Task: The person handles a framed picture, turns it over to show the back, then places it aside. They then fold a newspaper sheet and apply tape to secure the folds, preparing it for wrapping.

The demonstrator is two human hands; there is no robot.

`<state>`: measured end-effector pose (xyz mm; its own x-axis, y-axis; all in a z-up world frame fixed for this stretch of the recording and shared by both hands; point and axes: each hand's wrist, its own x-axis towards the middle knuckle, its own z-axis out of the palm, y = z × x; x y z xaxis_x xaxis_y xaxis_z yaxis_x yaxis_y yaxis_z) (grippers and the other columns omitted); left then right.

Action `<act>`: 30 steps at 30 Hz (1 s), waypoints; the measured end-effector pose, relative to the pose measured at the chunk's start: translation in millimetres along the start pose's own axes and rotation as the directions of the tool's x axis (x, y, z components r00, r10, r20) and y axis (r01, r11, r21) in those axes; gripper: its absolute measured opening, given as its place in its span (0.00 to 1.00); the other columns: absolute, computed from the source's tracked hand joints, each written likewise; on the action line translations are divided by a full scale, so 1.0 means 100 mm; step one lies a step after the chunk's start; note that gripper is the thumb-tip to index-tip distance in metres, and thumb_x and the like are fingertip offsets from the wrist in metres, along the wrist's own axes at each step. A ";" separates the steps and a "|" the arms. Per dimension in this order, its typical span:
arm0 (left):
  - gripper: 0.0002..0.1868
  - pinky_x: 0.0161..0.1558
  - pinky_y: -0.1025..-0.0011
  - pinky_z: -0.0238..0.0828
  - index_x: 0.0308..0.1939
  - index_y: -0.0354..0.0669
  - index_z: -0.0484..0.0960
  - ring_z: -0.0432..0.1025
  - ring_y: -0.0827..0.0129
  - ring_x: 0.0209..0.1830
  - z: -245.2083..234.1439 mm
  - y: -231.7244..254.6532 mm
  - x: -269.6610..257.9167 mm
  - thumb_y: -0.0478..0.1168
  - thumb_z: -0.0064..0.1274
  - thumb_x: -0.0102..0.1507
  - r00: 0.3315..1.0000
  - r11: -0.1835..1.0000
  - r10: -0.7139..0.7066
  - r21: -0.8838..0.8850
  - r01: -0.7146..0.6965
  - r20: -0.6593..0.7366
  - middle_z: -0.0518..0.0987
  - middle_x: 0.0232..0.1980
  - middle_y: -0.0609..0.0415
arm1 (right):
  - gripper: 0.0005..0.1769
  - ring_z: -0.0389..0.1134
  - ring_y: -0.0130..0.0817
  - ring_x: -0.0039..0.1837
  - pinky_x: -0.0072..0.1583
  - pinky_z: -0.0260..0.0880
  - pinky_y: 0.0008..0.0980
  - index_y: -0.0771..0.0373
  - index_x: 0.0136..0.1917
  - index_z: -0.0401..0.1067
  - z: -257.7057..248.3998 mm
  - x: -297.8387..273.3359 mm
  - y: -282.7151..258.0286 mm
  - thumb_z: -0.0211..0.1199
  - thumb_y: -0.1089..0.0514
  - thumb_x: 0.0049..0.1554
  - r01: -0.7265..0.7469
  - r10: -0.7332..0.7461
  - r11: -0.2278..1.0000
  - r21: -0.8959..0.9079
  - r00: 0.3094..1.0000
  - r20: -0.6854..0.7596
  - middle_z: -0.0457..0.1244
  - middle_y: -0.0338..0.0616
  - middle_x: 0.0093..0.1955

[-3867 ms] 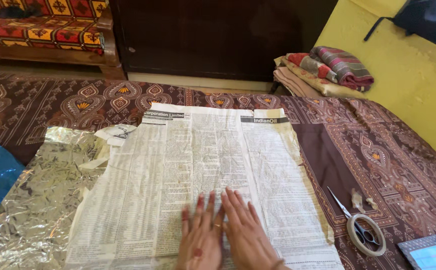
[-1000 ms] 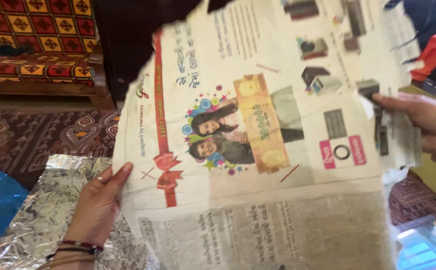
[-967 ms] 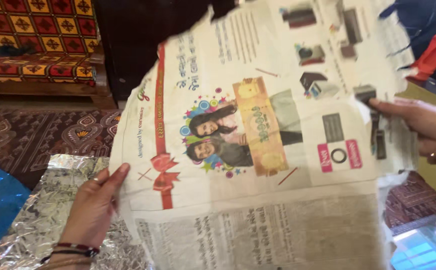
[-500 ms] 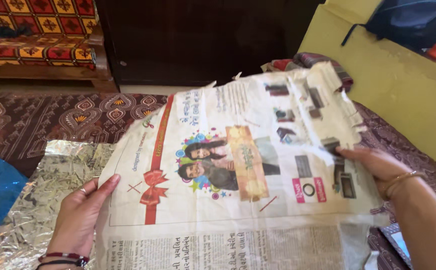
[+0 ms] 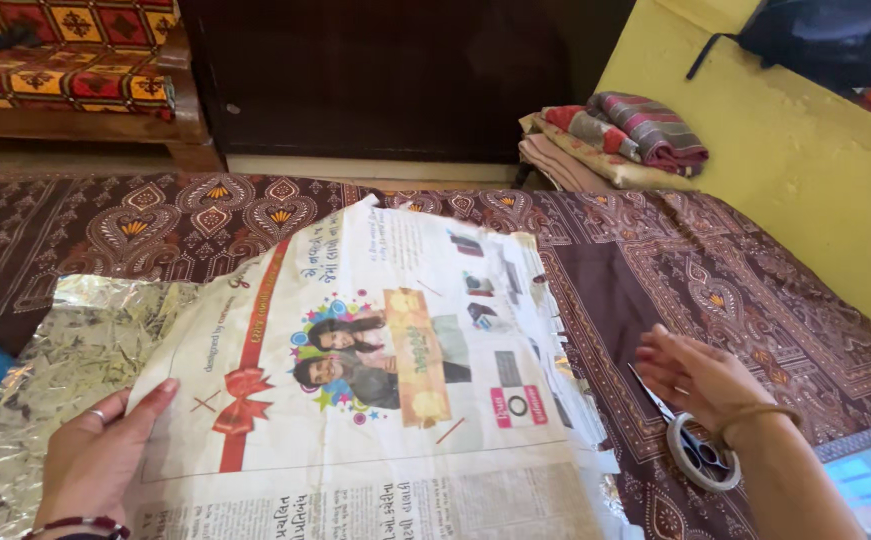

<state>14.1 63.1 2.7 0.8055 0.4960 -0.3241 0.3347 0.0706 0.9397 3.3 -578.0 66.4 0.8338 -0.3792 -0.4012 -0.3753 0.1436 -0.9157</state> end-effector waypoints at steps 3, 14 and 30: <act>0.26 0.50 0.72 0.67 0.57 0.33 0.85 0.74 0.70 0.43 0.02 -0.01 0.03 0.45 0.68 0.59 0.999 0.996 0.008 0.093 -0.003 -0.051 0.85 0.47 0.48 | 0.23 0.71 0.35 0.52 0.58 0.74 0.33 0.70 0.60 0.72 0.00 0.03 -0.04 0.61 0.49 0.62 -0.001 -0.010 0.992 0.126 0.996 0.086 0.68 0.46 0.49; 0.21 0.49 0.67 0.69 0.56 0.42 0.86 0.78 0.62 0.43 0.07 0.09 -0.09 0.47 0.66 0.62 0.990 0.910 0.112 0.410 -0.066 -0.090 0.87 0.46 0.45 | 0.14 0.74 0.41 0.55 0.59 0.75 0.34 0.71 0.55 0.76 0.28 -0.24 -0.17 0.64 0.66 0.55 0.231 -0.217 0.968 -0.098 0.967 0.134 0.72 0.56 0.54; 0.09 0.36 0.69 0.79 0.43 0.47 0.88 0.82 0.64 0.36 1.74 0.32 -1.88 0.39 0.64 0.58 0.396 0.358 0.906 0.227 -0.906 0.150 0.86 0.41 0.56 | 0.37 0.74 0.44 0.64 0.62 0.73 0.42 0.61 0.77 0.58 1.72 -1.43 -0.16 0.60 0.61 0.55 0.198 -0.155 0.980 -0.017 0.812 0.563 0.71 0.59 0.64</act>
<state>-41.5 -178.7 74.3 0.6955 0.1302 0.7066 -0.4985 -0.6208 0.6051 -40.4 -368.6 135.2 0.9630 0.1842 -0.1966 -0.2090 0.0504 -0.9766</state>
